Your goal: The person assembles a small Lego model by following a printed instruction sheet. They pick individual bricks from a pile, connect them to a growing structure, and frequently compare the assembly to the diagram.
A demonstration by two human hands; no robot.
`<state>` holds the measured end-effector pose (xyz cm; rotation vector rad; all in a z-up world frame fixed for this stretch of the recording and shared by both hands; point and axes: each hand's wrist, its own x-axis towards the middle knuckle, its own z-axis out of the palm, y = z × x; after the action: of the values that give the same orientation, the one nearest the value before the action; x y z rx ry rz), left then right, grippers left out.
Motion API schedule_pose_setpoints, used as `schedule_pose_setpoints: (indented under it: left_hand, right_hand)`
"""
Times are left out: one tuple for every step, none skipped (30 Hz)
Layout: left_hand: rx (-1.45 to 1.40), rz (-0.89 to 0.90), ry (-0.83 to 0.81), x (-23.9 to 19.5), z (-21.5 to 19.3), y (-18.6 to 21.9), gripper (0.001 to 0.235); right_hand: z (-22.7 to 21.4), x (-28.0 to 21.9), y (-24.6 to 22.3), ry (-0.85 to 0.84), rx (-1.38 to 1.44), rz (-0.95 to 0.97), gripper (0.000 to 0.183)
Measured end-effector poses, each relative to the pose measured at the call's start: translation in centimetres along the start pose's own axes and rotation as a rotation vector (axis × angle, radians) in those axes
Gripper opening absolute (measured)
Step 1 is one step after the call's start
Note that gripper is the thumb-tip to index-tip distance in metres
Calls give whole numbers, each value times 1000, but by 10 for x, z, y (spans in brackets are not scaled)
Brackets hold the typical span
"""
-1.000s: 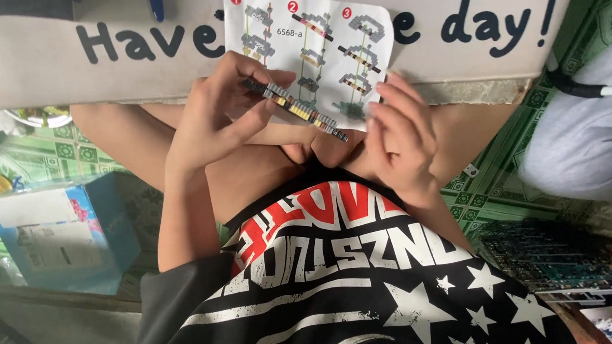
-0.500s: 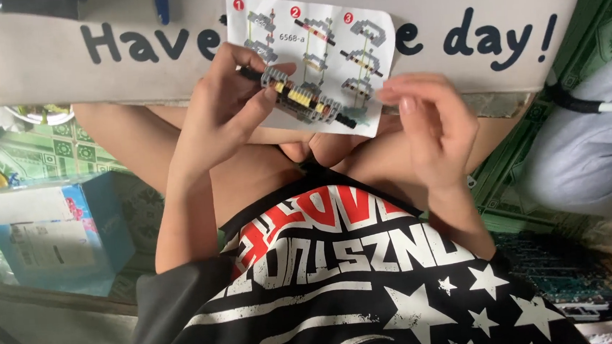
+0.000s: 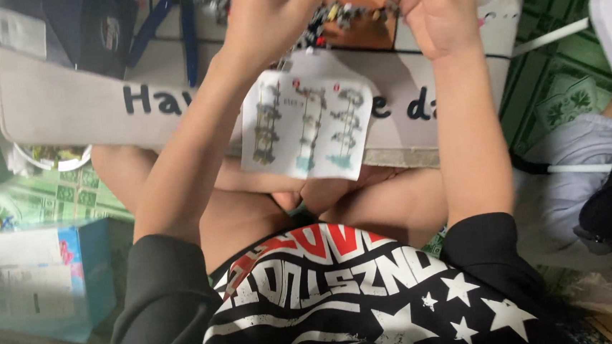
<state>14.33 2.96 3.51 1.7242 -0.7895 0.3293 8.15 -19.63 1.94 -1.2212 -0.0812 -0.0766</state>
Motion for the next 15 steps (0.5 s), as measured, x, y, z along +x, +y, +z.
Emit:
schedule_pose_setpoints:
  left_hand:
    - [-6,19,0,7,11,-9,16]
    - [-112,16,-19,14,23,-20,18]
    - [-219,13,-40,21,35,-32,20]
    - [-222,12,-46,24,42,-34,20]
    - [-401,-6,-54,25,50,-37,12]
    - [-582,-42,-66,22,58,-39,7]
    - [-588,-59,-74,22,60,-39,7]
    - [-545,-58,-62,19,62,-38,7]
    - [-501,-57,-52,15,62,-37,7]
    - [-503,-69,-52,15,63,-38,7]
    - [-490,-53,-46,15,62,-39,6]
    - [-471,-35,-37,15,60,-40,6]
    - [-468,-43,-34,15,60,-41,6]
    - [-427,-47,-17,14,59,-41,8]
    - [-386,-52,1,13,58,-41,11]
  right_hand:
    - [0,5,1,3,-8,-18,14]
    - [0,10,4,29,-73,-164,14]
    - [-1,17,9,55,-139,-310,14]
    - [0,16,7,62,-139,-310,14]
    - [0,16,7,110,-243,-376,17]
    - [0,11,9,164,-346,-426,21]
    - [0,13,10,177,-344,-410,21]
    - [0,13,11,196,-400,-452,17]
    - [2,13,12,214,-457,-492,12]
    - [1,13,14,216,-457,-480,12]
    - [0,12,16,210,-454,-486,14]
    - [1,14,18,198,-447,-495,15]
    - [1,14,19,195,-444,-487,15]
    - [1,13,20,189,-460,-475,16]
    - [2,12,21,183,-476,-463,17]
